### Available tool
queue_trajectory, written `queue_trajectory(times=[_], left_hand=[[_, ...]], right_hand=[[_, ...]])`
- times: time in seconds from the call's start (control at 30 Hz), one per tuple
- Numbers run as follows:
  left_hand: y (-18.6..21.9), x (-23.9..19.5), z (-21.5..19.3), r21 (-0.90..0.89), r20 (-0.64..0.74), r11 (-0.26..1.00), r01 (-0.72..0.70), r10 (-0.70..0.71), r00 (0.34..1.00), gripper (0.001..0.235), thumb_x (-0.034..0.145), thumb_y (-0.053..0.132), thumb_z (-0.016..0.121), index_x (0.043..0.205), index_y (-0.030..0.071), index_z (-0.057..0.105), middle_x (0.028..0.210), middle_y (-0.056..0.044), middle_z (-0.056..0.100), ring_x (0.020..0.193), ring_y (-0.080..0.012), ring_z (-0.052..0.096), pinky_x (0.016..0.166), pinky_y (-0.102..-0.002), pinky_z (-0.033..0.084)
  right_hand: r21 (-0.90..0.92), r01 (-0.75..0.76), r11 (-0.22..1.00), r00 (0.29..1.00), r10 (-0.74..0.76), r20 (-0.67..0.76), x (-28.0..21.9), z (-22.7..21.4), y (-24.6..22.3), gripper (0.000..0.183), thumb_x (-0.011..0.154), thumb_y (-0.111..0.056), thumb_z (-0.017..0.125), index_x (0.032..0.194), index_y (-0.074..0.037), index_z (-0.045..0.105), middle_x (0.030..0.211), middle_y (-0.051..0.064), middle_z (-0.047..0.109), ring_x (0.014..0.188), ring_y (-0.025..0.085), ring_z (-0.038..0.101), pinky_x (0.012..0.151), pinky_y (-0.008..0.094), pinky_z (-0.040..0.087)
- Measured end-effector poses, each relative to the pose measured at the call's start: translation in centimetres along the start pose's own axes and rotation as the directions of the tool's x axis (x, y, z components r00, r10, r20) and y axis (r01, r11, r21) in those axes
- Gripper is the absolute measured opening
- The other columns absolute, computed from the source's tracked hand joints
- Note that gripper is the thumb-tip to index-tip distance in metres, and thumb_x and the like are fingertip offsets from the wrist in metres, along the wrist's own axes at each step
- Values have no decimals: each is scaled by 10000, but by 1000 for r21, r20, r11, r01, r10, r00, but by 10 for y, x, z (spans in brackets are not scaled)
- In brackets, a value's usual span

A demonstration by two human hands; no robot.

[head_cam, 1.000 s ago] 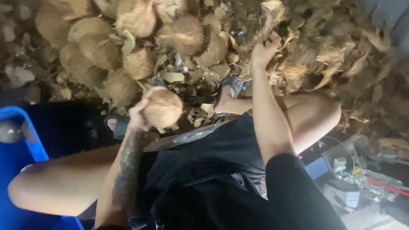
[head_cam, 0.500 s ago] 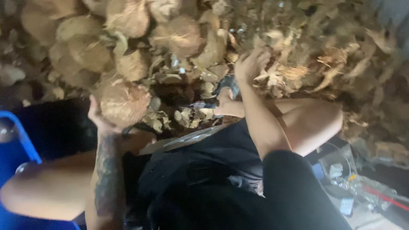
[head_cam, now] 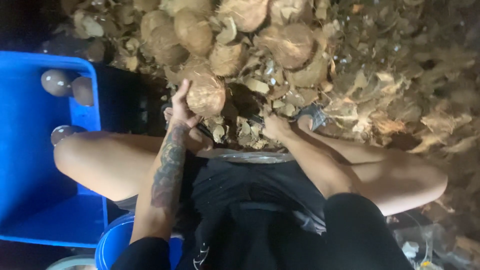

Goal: The person sits cross-legged on the floor and uses a large knife to peel the husk off coconuts. They hold each coconut in their left hand and repeatedly strike the husk with the knife in their right hand, rotating the coconut as they work. After peeling, the person places the coconut into a blue bin to their left.

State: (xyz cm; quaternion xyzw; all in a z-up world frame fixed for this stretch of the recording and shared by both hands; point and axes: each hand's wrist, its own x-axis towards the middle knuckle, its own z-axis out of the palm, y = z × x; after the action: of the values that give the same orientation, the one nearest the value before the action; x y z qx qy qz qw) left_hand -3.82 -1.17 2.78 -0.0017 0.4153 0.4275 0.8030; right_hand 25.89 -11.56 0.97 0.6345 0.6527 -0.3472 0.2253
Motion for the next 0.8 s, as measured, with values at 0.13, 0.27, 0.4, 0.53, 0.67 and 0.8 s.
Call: queue_trajectory(times=[0.13,0.27,0.4,0.53,0.67,0.8], left_hand=[[1,-9,11,-33,42,998,-49,50,998,849,831,551,819,1446,9,595,1383,-255,663,1244,-438,673,1070,-670,517],[23,-61,54,-63,120,996,60,-53,991,1013,790,695,730,1531,38,513,1485,-287,580,1332,-528,596,985,-796,489],[4,3,17,-214,99,974,-78,101,990,825,817,564,786,1435,46,611,1415,-263,656,1287,-504,651,1077,-752,505],[-18,45,-27,-119,110,992,-41,55,992,767,840,546,802,1427,79,639,1425,-223,667,1302,-461,652,1116,-696,502],[-24,23,-19,-96,56,995,-16,21,998,791,834,548,819,1432,65,635,1438,-217,655,1319,-435,635,1138,-678,471],[-26,17,-11,-157,20,988,-9,13,1000,715,803,450,854,1377,64,675,1378,-205,701,1263,-440,676,1098,-660,517]], right_hand=[[123,-9,992,997,0,73,-38,-25,-8,571,815,-378,678,1285,-55,696,1200,246,755,1194,427,714,961,595,579],[851,150,503,989,-71,-132,-97,-50,-7,251,867,-12,699,1083,65,598,673,190,678,392,243,652,355,327,513],[889,382,252,920,-200,-338,-158,-93,-32,289,854,115,603,1126,28,558,658,173,629,457,214,672,406,333,587],[589,801,106,576,-401,-712,-185,-88,-51,124,767,-13,659,840,-64,573,596,90,665,497,202,687,478,239,462],[486,830,274,557,-462,-690,-159,-61,-66,132,886,-99,605,966,5,603,822,246,709,767,364,709,682,399,486],[279,550,787,760,-333,-558,-108,7,-62,316,969,-140,540,1034,107,727,934,406,718,993,549,711,887,619,556]])
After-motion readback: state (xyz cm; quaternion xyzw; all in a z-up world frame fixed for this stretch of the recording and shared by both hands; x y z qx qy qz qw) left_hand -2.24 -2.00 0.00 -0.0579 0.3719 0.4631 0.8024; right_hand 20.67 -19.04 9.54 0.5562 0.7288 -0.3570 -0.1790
